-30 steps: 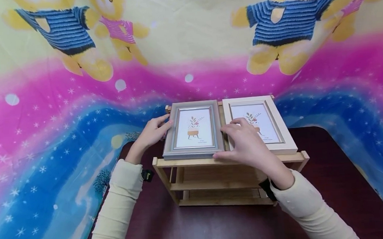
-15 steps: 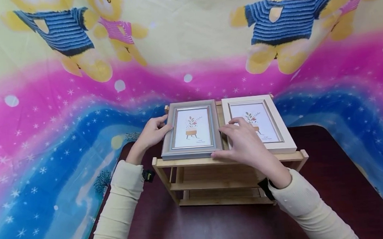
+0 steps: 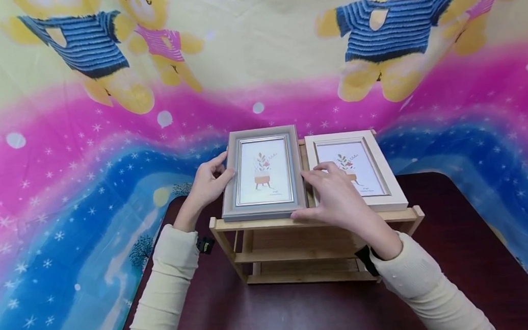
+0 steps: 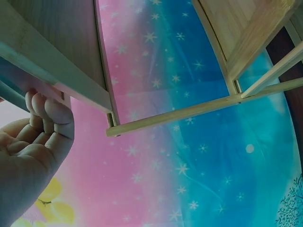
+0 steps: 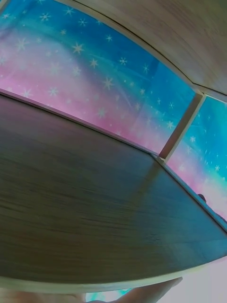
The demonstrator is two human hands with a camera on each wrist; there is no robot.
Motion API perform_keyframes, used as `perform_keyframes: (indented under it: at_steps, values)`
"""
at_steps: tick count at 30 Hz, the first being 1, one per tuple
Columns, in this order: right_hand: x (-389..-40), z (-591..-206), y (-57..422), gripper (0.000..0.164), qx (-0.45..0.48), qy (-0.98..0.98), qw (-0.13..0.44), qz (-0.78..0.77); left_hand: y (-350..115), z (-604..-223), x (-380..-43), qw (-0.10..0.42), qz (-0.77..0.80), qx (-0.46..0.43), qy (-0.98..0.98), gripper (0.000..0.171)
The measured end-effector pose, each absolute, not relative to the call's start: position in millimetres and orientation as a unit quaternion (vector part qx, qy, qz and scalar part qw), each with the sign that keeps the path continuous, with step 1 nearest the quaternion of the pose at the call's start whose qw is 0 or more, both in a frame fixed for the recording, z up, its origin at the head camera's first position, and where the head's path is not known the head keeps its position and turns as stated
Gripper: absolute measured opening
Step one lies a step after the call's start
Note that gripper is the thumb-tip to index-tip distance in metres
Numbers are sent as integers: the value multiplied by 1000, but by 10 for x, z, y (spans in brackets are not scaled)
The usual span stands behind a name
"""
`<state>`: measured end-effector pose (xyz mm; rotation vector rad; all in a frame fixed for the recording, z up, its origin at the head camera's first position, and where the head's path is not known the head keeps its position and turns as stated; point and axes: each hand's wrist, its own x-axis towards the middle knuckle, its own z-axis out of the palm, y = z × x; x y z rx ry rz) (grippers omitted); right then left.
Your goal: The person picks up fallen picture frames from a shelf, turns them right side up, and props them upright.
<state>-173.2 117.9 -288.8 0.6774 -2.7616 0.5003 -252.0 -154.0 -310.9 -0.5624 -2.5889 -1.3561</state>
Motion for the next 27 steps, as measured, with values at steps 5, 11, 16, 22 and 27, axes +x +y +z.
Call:
perform_keyframes:
  at_steps: [5, 11, 16, 22, 27]
  values:
    - [-1732, -2861, 1160, 102, 236, -948, 113, 182, -1557, -3109, -2487, 122, -465, -204, -853, 52]
    - [-1724, -2809, 1157, 109, 232, -948, 65, 208, -1529, -3044, -2405, 148, -472, -214, -842, 52]
    - [-1736, -2753, 1179, 110, 233, -945, 37, 227, -1446, -2861, -2208, 156, -469, -216, -842, 50]
    - [-1790, -2676, 1230, 109, 255, -941, 10, 223, -1425, -2789, -2123, 167, -469, -227, -837, 50]
    - [-1860, -2603, 1274, 97, 263, -920, -31, 287, -1428, -2779, -2108, 172, -475, -229, -832, 49]
